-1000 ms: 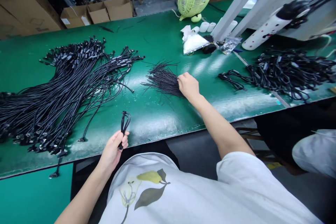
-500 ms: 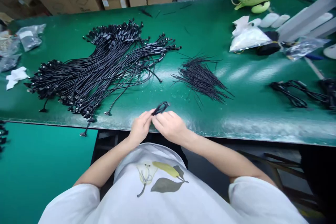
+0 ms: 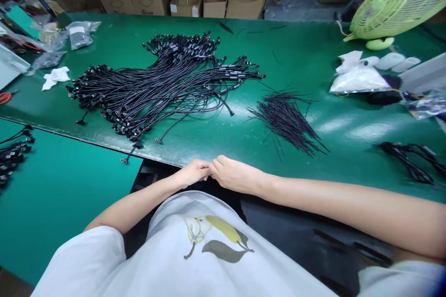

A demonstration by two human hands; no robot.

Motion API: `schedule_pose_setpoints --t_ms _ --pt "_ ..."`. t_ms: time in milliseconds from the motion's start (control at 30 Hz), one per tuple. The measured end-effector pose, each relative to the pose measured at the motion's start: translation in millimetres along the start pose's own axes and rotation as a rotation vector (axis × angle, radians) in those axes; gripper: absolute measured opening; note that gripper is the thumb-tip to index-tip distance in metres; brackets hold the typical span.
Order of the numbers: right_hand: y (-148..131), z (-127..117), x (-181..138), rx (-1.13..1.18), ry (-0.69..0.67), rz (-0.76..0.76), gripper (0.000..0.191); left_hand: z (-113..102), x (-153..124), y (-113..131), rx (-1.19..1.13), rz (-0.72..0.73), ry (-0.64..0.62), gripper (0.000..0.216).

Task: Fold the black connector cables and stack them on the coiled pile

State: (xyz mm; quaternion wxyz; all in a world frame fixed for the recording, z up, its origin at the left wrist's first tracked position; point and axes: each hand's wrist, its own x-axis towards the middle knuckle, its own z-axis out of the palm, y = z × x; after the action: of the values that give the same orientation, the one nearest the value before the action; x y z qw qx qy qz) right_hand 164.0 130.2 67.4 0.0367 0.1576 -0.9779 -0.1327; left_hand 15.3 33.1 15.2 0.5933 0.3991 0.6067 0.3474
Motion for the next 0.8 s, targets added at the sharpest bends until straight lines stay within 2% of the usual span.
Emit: schedule_pose_setpoints --t_ms 167,233,300,400,500,600,667,733,800 --pt "0 5 4 0.02 -0.17 0.057 0.026 5 -5 5 0.059 0.007 0.044 0.016" --pt "9 8 8 0.124 -0.226 0.173 0.022 6 -5 12 -0.007 0.053 0.069 0.008" --pt "18 12 14 0.226 -0.23 0.345 0.019 5 -2 19 -0.183 0.113 0.107 0.007" --pt "16 20 26 0.292 -0.076 0.6 0.021 -1 8 28 -0.517 0.109 0.174 0.025" --pt "5 29 34 0.412 0.176 0.745 0.03 -8 13 35 -0.635 0.136 0.263 0.046" --pt "4 32 30 0.702 0.334 0.848 0.038 -14 2 41 -0.439 0.339 0.403 0.051" --pt "10 30 22 0.831 0.4 0.936 0.039 -15 -6 41 -0.208 0.42 0.361 0.052" --pt "13 26 16 0.777 0.444 0.982 0.038 -15 -8 38 -0.08 0.388 0.264 0.055" --pt "10 23 16 0.636 0.443 0.905 0.034 -16 -2 33 -0.165 0.258 0.236 0.065"
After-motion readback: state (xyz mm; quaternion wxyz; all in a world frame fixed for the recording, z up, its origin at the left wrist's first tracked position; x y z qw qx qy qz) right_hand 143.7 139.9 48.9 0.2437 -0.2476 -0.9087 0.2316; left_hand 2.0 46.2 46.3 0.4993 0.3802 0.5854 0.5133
